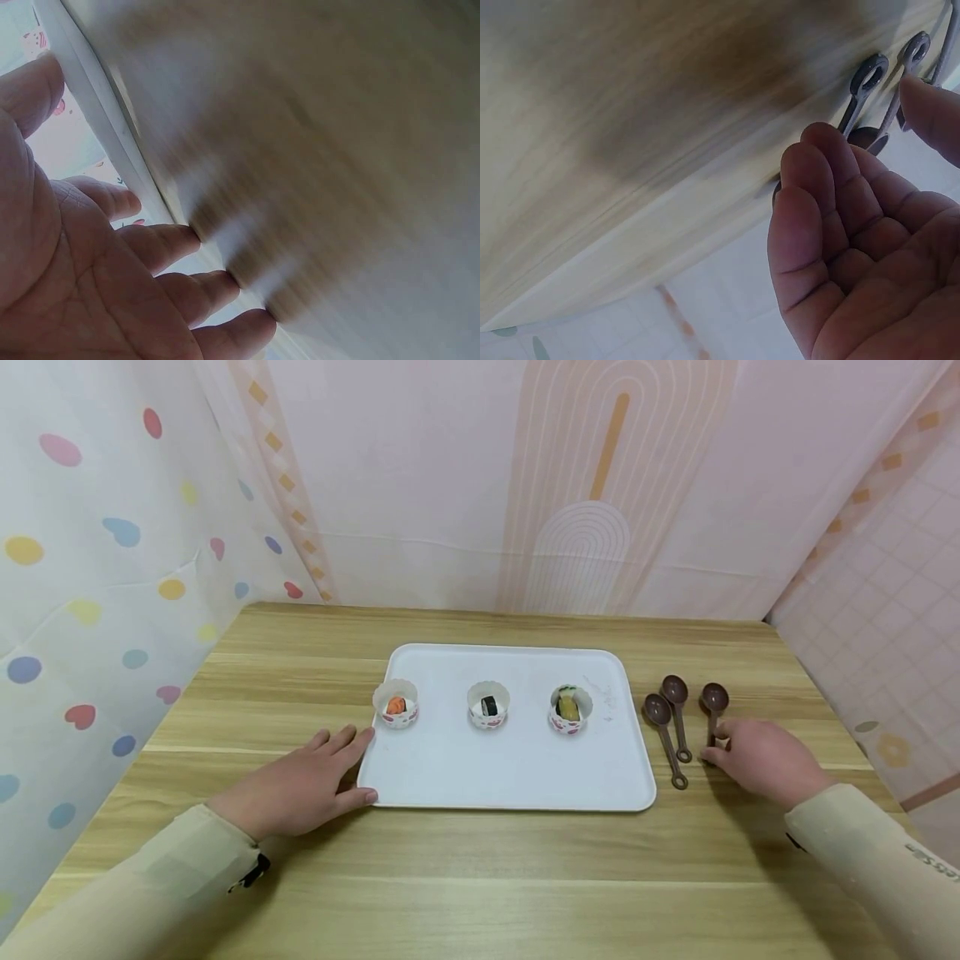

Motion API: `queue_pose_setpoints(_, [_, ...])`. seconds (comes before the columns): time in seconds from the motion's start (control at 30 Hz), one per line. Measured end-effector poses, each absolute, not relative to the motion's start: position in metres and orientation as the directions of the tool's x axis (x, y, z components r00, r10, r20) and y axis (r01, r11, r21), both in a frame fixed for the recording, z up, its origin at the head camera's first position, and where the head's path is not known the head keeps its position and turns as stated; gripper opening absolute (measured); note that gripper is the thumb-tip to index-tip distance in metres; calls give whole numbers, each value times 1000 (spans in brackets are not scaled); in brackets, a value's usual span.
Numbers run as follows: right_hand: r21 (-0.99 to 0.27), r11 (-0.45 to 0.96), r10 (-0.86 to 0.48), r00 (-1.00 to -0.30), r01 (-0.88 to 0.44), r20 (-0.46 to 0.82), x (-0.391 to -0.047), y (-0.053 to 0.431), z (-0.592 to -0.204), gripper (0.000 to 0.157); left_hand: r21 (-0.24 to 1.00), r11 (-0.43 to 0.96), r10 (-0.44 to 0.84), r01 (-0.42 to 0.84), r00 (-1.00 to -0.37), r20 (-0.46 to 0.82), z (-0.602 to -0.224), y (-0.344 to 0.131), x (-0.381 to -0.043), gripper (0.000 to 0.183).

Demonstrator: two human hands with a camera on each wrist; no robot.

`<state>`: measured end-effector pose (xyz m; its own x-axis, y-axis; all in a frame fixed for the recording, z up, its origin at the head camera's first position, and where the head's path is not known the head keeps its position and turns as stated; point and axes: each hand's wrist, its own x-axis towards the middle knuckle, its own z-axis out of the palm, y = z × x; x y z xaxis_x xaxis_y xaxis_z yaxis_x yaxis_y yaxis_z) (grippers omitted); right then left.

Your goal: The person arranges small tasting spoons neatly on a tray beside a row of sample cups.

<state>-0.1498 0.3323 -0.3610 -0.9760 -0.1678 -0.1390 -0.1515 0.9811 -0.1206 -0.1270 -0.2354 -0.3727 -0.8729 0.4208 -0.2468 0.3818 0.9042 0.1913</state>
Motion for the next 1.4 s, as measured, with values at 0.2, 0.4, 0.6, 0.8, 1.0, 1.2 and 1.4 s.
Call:
queue_pose_setpoints(0.2, [-117,982,-163,-975,-147,-148,-150,332,-362,22,189,900,430,392,-868,-248,-373,-236,-127,96])
queue_pose_setpoints(0.4, [-110,984,-154,-976,-138,-152,-150,332,-363,24,188,903,426,387,-867,-259,-373,-236,-128,96])
queue_pose_setpoints(0.6, [-96,987,-145,-978,-132,-147,-150,330,-364,28,182,903,425,388,-867,-259,-373,-236,-128,97])
queue_pose_setpoints(0.8, [-104,989,-125,-977,-109,-171,-151,328,-364,28,189,902,427,388,-867,-258,-373,-236,-128,97])
queue_pose_setpoints(1.0, [-125,988,-112,-979,-92,-168,-152,326,-365,29,194,902,426,385,-867,-260,-373,-235,-128,95])
queue_pose_setpoints(1.2, [-132,987,-110,-981,-89,-160,-153,325,-367,27,194,903,425,384,-867,-262,-373,-236,-128,96])
queue_pose_setpoints(1.4, [-130,988,-105,-981,-84,-162,-154,324,-367,25,200,902,425,382,-867,-259,-374,-236,-128,96])
